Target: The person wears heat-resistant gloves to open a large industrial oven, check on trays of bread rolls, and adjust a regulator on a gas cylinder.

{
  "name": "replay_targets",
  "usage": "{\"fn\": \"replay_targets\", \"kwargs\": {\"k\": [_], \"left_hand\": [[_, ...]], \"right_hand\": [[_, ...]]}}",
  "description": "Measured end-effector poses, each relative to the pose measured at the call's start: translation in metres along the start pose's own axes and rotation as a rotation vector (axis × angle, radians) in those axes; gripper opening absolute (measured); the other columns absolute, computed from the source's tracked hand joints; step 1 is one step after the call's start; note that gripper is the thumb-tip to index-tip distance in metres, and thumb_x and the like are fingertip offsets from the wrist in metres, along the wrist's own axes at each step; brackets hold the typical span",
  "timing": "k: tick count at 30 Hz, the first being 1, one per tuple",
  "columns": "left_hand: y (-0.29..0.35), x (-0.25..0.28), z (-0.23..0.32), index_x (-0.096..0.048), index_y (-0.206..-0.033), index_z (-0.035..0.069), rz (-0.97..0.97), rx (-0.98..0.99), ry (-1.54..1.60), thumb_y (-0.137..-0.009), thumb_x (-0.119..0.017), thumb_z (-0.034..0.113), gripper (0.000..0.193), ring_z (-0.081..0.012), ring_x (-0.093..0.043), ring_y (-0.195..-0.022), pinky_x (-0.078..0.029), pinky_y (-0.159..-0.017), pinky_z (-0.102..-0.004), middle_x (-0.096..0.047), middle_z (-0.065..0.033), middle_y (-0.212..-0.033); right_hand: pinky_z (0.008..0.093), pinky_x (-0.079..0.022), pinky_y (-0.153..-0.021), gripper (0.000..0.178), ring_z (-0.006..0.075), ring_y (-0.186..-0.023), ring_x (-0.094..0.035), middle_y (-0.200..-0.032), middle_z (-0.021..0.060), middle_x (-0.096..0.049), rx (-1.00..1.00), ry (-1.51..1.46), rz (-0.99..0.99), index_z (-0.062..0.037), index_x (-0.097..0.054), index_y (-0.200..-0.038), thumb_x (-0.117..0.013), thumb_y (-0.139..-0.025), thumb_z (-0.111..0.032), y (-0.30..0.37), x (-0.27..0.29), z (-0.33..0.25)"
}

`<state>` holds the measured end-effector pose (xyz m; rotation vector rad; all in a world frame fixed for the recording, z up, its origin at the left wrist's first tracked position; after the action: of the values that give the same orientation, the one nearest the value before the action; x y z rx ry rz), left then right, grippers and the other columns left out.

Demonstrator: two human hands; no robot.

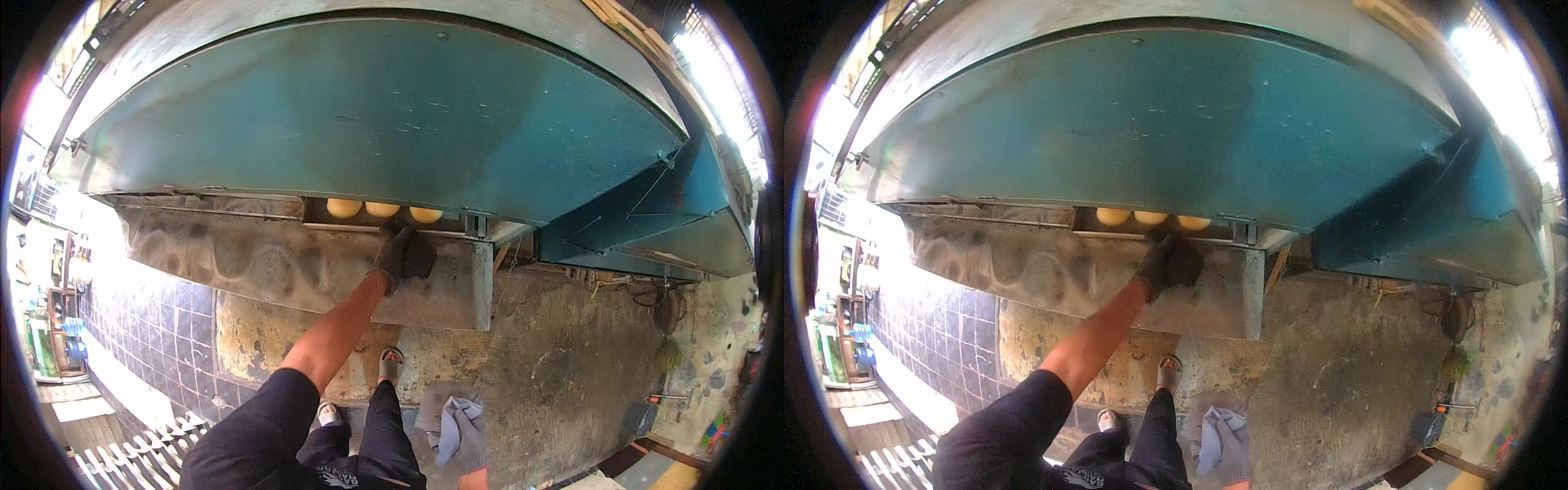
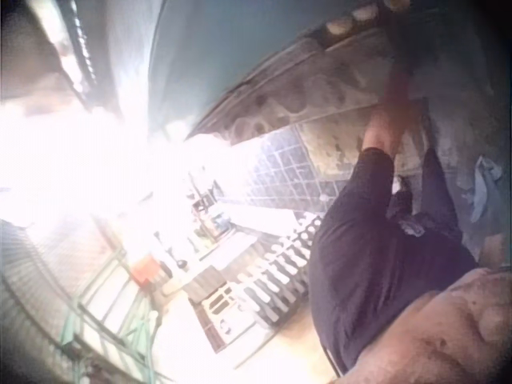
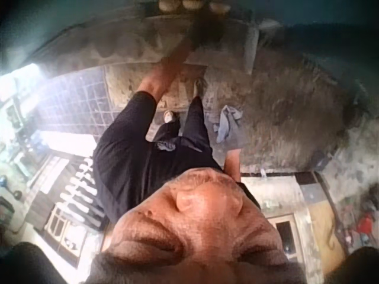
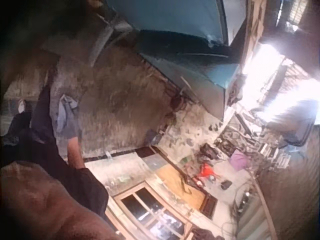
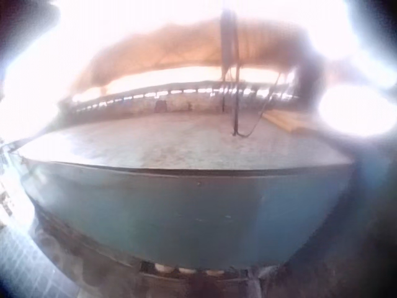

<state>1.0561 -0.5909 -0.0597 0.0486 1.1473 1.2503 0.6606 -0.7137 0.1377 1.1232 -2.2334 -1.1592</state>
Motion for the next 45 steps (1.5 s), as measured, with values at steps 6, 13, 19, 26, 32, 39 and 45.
{"fn": "replay_targets", "kwargs": {"k": [6,13,19,26,32,39,45], "left_hand": [[-0.019,0.031,0.059,-0.061,-0.139,0.007,-0.103,-0.174,0.144,-0.106,-0.065,0.046,0.051,-0.0197,-0.067,-0.105,-0.056,-0.089,-0.0359,-0.07,-0.0071,-0.118],[0.15,0.162,0.207,-0.064,-0.14,0.009,-0.045,-0.303,0.116,-0.108,-0.063,0.043,0.047,-0.021,-0.066,-0.112,-0.052,-0.101,-0.0341,-0.07,-0.0046,-0.126],[0.468,0.251,0.251,-0.057,-0.147,0.006,-0.125,-0.294,0.174,-0.109,-0.059,0.045,0.054,-0.0262,-0.06,-0.126,-0.047,-0.114,-0.0408,-0.062,-0.01,-0.138],[0.608,0.381,0.233,-0.066,-0.129,0.011,0.321,-0.814,-0.921,-0.09,-0.075,0.03,0.044,-0.0369,-0.059,-0.126,-0.045,-0.112,-0.0491,-0.066,-0.0155,-0.126],[0.524,0.435,0.287,-0.071,-0.118,0.01,0.439,-1.088,-1.525,-0.08,-0.081,0.022,0.041,-0.0379,-0.06,-0.112,-0.046,-0.097,-0.0488,-0.067,-0.014,-0.117],[0.369,0.399,0.406,-0.066,-0.13,0.006,0.174,-1.284,-1.644,-0.094,-0.074,0.025,0.042,-0.0323,-0.063,-0.107,-0.051,-0.092,-0.0441,-0.066,-0.0133,-0.116],[0.248,0.463,0.392,-0.06,-0.139,0.004,-0.259,-0.349,-0.225,-0.112,-0.052,0.026,0.035,-0.0201,-0.065,-0.111,-0.057,-0.088,-0.0343,-0.066,-0.0108,-0.127]], "right_hand": [[0.0353,-0.058,-0.094,0.029,0.0211,-0.114,-0.07,-0.125,0.0075,-0.071,0.241,0.086,-0.039,-0.0046,-0.068,-0.132,-0.057,-0.11,-0.019,-0.028,-0.004,0.071],[0.0397,-0.046,-0.114,0.056,0.0258,-0.136,-0.054,-0.151,0.012,-0.053,0.388,-0.156,-0.466,-0.004,-0.044,-0.155,-0.044,-0.115,-0.044,0.068,-0.172,0.02],[0.0366,-0.054,-0.092,0.041,0.0184,-0.111,-0.062,-0.131,0.0041,-0.061,0.548,-0.032,-0.241,-0.0109,-0.054,-0.139,-0.063,-0.106,-0.035,0.107,-0.269,0.079],[0.0311,-0.051,-0.066,0.021,0.0136,-0.092,-0.063,-0.106,0.0022,-0.071,0.329,0.023,-0.63,-0.0118,-0.07,-0.11,-0.074,-0.099,-0.03,0.064,-0.464,0.138],[0.0286,-0.049,-0.06,0.02,0.0129,-0.078,-0.059,-0.102,0.0011,-0.069,-0.171,-0.362,-0.593,-0.0144,-0.067,-0.113,-0.07,-0.103,-0.032,-0.062,-0.491,0.312],[0.0223,-0.047,-0.06,0.027,0.0084,-0.07,-0.054,-0.1,-0.0006,-0.067,-0.145,-0.461,-0.635,-0.016,-0.064,-0.121,-0.065,-0.107,-0.039,-0.148,-0.526,0.336],[0.0461,-0.058,-0.092,0.04,0.0261,-0.098,-0.071,-0.117,0.0037,-0.073,-0.296,-0.699,-0.595,-0.0083,-0.065,-0.134,-0.06,-0.109,-0.039,-0.148,-0.537,0.247]]}}
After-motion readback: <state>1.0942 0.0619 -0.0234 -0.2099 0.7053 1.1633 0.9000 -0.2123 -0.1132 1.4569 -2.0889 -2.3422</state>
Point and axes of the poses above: each hand's wrist, its own y-axis away from the middle knuckle, its own x-axis out of the back of the hand, z = x × y, the point moved 5 cm from there along -y, towards the middle knuckle
